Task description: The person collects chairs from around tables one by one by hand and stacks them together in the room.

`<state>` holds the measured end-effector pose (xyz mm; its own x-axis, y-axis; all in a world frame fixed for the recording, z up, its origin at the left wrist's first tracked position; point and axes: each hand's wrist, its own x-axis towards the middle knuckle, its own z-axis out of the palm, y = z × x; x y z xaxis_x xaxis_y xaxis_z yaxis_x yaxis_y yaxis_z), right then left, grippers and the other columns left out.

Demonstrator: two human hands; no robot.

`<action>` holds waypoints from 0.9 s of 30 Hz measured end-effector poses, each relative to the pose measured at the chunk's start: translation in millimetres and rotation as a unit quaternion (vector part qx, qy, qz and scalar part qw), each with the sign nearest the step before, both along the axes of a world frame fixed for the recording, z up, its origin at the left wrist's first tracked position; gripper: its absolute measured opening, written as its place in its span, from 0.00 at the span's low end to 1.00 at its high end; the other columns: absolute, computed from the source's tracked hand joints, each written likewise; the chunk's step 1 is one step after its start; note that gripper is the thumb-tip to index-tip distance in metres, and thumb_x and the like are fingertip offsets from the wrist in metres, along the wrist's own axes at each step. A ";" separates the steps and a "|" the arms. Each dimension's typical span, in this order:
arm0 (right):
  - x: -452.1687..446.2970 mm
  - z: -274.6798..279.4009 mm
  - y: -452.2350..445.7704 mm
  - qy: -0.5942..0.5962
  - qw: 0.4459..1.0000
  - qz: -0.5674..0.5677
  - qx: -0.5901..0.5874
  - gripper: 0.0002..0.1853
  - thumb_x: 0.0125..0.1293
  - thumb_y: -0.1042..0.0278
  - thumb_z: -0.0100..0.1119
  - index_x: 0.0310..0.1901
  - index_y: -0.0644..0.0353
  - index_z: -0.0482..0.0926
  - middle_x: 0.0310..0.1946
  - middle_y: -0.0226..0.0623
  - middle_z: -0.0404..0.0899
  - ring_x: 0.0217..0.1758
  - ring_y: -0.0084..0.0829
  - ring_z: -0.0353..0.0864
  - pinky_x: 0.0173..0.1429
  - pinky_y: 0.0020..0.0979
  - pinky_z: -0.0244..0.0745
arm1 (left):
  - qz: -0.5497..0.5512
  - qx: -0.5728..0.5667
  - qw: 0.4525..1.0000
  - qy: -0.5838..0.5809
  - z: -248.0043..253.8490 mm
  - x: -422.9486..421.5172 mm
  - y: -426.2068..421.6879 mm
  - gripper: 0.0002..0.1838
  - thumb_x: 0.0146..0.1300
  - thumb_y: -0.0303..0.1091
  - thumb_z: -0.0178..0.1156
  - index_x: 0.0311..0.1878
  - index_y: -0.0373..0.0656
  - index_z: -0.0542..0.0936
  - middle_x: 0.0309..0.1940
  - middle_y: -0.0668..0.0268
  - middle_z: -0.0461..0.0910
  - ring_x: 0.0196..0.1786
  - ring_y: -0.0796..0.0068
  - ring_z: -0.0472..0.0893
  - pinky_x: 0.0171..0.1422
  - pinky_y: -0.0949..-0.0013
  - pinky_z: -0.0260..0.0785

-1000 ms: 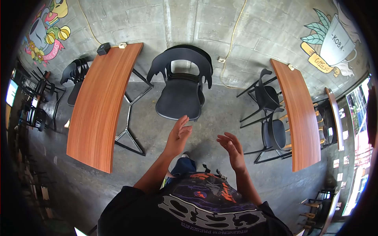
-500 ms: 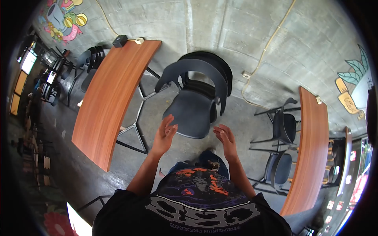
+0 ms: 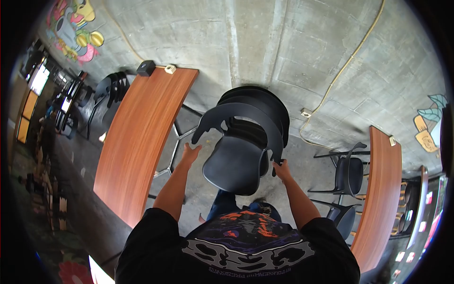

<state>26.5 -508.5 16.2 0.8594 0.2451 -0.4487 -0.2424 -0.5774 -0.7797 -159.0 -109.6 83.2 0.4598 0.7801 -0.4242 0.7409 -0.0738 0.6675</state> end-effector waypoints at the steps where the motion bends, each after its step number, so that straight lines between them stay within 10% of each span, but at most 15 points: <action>1: 2.7 -3.5 6.5 -0.003 1.000 -0.016 0.002 0.26 0.65 0.53 0.63 0.56 0.62 0.69 0.42 0.39 0.81 0.44 0.34 0.82 0.46 0.37 0.75 | -0.016 0.002 1.000 -0.003 -6.5 11.6 21.2 0.54 0.55 0.58 0.67 0.74 0.35 0.54 0.70 0.41 0.64 0.72 0.46 0.66 0.72 0.56 0.62; 5: -6.8 -29.2 11.8 0.240 0.958 -0.134 0.088 0.23 0.69 0.44 0.54 0.57 0.51 0.71 0.39 0.36 0.82 0.39 0.31 0.83 0.41 0.37 0.77 | -0.096 0.080 0.992 0.007 -69.5 47.3 90.7 0.48 0.53 0.55 0.69 0.69 0.33 0.63 0.64 0.43 0.71 0.67 0.49 0.73 0.67 0.56 0.66; 8: -0.9 -31.8 19.4 0.258 0.942 -0.183 0.109 0.19 0.70 0.47 0.55 0.50 0.53 0.75 0.32 0.36 0.81 0.32 0.30 0.81 0.35 0.34 0.76 | -0.149 -0.119 0.981 0.044 -73.7 64.1 105.3 0.21 0.58 0.48 0.67 0.48 0.43 0.79 0.33 0.69 0.78 0.36 0.72 0.78 0.41 0.64 0.74; 16: -12.5 -14.8 29.0 0.245 0.929 -0.250 0.119 0.13 0.66 0.56 0.59 0.43 0.56 0.76 0.21 0.28 0.69 0.20 0.24 0.69 0.23 0.27 0.62 | -0.093 -0.259 0.961 0.030 -65.0 75.6 96.9 0.12 0.61 0.44 0.65 0.42 0.49 0.78 0.28 0.75 0.76 0.29 0.81 0.75 0.32 0.71 0.68; 27: -53.9 55.6 0.2 0.198 0.929 -0.269 0.157 0.09 0.64 0.61 0.63 0.40 0.56 0.77 0.20 0.24 0.67 0.18 0.19 0.65 0.22 0.24 0.58 | -0.093 -0.124 0.986 -0.069 28.0 42.7 58.8 0.13 0.60 0.40 0.65 0.28 0.42 0.77 0.19 0.72 0.73 0.22 0.81 0.73 0.27 0.71 0.63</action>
<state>-27.4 -508.3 71.8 0.6786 0.0010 -0.7345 -0.7336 -0.0484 -0.6779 -116.3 -50.8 111.2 0.6522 0.5570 -0.5142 0.6309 -0.0228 0.7755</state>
